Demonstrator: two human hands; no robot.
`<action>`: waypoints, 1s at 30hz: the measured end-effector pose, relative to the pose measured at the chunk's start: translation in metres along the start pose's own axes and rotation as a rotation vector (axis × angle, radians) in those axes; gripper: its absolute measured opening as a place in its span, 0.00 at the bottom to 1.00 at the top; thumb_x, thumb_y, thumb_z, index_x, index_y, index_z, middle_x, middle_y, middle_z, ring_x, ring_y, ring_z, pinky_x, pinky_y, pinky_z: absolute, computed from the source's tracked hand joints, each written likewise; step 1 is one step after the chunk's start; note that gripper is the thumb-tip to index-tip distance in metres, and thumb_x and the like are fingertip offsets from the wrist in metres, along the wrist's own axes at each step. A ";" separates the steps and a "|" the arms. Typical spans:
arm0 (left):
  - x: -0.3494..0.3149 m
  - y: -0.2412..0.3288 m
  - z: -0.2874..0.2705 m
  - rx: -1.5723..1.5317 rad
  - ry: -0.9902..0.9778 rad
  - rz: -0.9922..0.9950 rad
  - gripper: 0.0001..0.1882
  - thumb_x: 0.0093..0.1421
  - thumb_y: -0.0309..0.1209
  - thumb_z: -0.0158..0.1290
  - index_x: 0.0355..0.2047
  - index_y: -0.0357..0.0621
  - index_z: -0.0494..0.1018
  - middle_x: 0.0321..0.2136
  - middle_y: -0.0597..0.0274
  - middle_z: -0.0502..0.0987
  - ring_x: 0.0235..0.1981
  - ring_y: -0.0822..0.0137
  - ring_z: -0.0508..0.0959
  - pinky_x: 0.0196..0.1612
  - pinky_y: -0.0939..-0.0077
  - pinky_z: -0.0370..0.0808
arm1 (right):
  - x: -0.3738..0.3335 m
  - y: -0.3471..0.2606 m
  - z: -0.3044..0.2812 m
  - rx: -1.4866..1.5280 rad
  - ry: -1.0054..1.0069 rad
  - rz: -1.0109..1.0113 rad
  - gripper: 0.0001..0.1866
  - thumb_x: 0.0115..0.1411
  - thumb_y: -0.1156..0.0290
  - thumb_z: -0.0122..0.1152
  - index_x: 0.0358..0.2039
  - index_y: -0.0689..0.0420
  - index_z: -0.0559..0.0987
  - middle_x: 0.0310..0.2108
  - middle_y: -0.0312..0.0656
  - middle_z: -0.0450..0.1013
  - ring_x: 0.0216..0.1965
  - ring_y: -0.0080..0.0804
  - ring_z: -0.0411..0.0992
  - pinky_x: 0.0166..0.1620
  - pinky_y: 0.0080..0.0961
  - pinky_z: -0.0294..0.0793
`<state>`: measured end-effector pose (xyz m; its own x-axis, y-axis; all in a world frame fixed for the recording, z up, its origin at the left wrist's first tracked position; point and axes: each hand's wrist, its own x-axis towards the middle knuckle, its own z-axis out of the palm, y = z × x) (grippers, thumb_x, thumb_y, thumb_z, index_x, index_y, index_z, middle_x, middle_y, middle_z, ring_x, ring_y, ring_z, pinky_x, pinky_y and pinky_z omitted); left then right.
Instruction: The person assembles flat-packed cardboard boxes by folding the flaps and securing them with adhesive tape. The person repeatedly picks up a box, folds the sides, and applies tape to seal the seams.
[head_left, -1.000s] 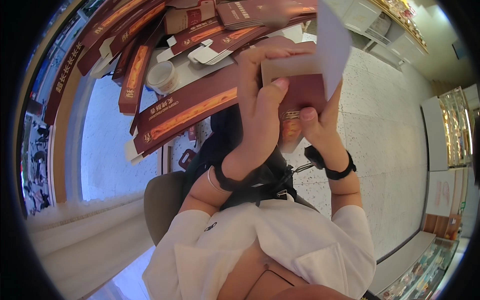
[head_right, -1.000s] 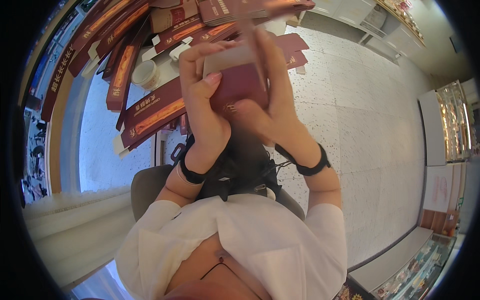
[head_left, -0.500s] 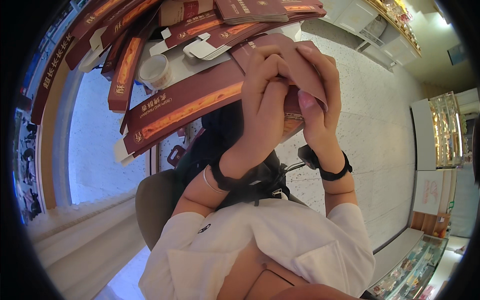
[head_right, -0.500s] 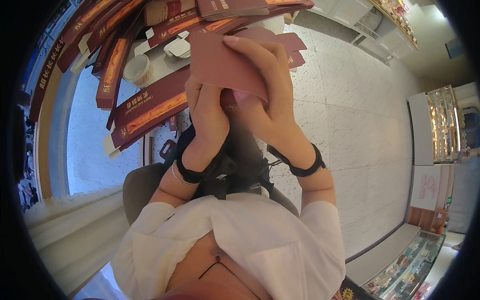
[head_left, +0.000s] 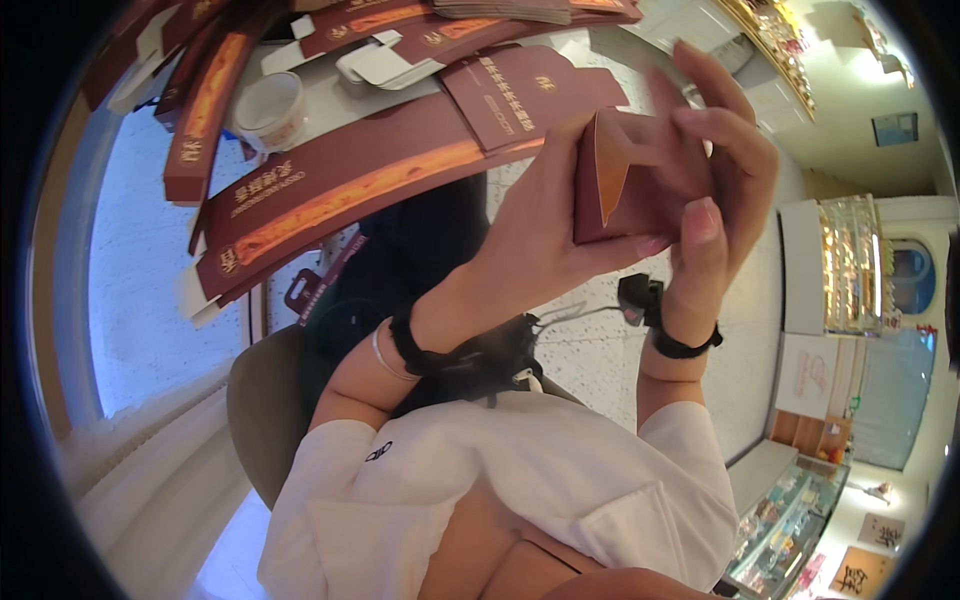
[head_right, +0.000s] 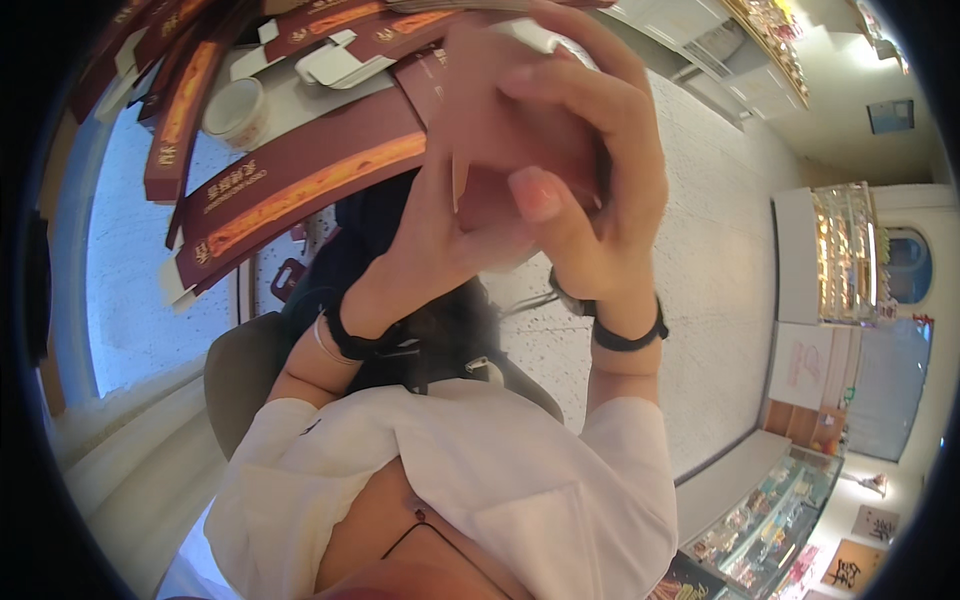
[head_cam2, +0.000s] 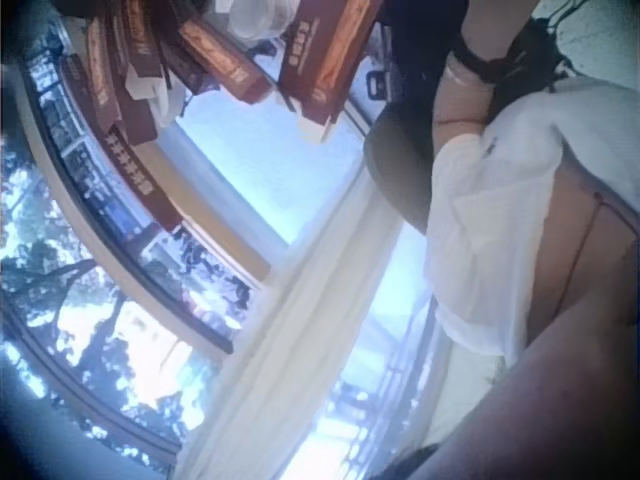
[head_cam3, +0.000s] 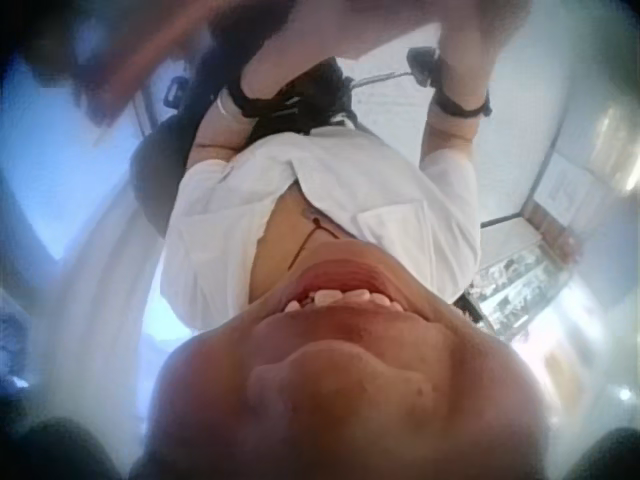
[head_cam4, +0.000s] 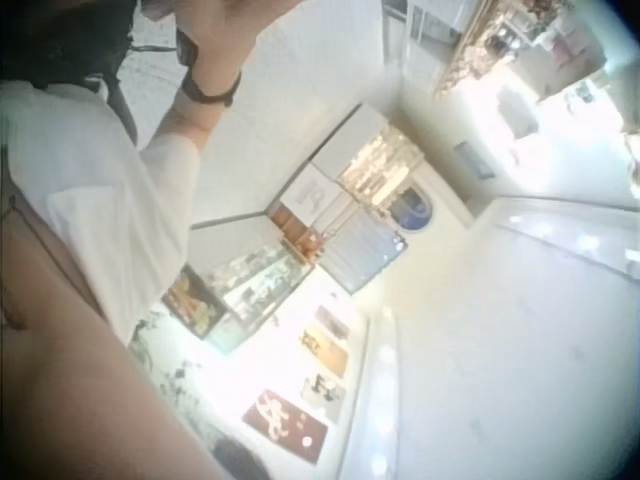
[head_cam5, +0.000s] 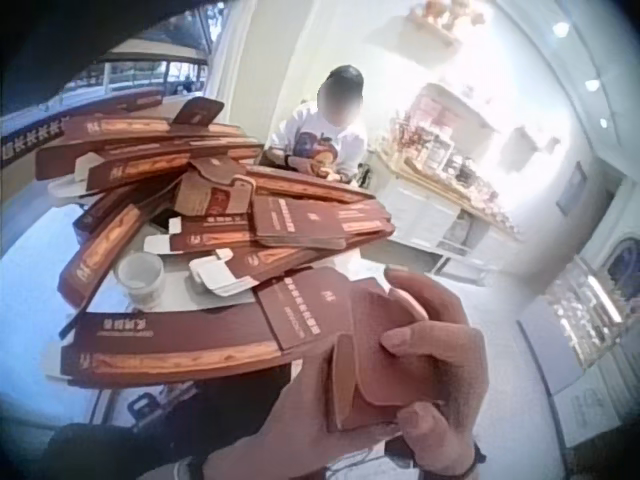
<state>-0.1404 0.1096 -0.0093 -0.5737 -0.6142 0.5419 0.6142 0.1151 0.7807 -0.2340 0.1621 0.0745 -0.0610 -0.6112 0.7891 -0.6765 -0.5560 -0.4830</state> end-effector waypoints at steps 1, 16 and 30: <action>0.003 0.000 0.002 0.042 0.010 0.033 0.47 0.45 0.39 0.68 0.58 0.37 0.51 0.47 0.46 0.69 0.47 0.49 0.74 0.48 0.65 0.72 | 0.005 0.001 -0.006 0.029 -0.083 -0.037 0.29 0.58 0.45 0.51 0.42 0.62 0.77 0.49 0.54 0.68 0.48 0.43 0.69 0.50 0.33 0.68; 0.001 0.015 0.011 0.314 -0.070 -0.003 0.46 0.49 0.43 0.65 0.59 0.38 0.49 0.47 0.48 0.68 0.46 0.55 0.74 0.47 0.64 0.72 | 0.010 -0.010 -0.037 -0.276 -0.261 0.071 0.31 0.55 0.38 0.49 0.25 0.58 0.75 0.42 0.53 0.69 0.41 0.43 0.70 0.46 0.35 0.68; 0.002 0.003 0.025 0.545 0.017 0.185 0.47 0.45 0.43 0.66 0.54 0.27 0.52 0.35 0.46 0.67 0.37 0.52 0.72 0.38 0.66 0.73 | 0.006 0.002 -0.054 -0.148 -0.353 0.070 0.24 0.51 0.46 0.52 0.24 0.58 0.76 0.38 0.54 0.68 0.38 0.43 0.70 0.42 0.33 0.69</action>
<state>-0.1533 0.1281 0.0026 -0.4719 -0.5573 0.6831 0.3329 0.6048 0.7234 -0.2757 0.1875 0.0991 0.1286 -0.8154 0.5644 -0.7796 -0.4349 -0.4507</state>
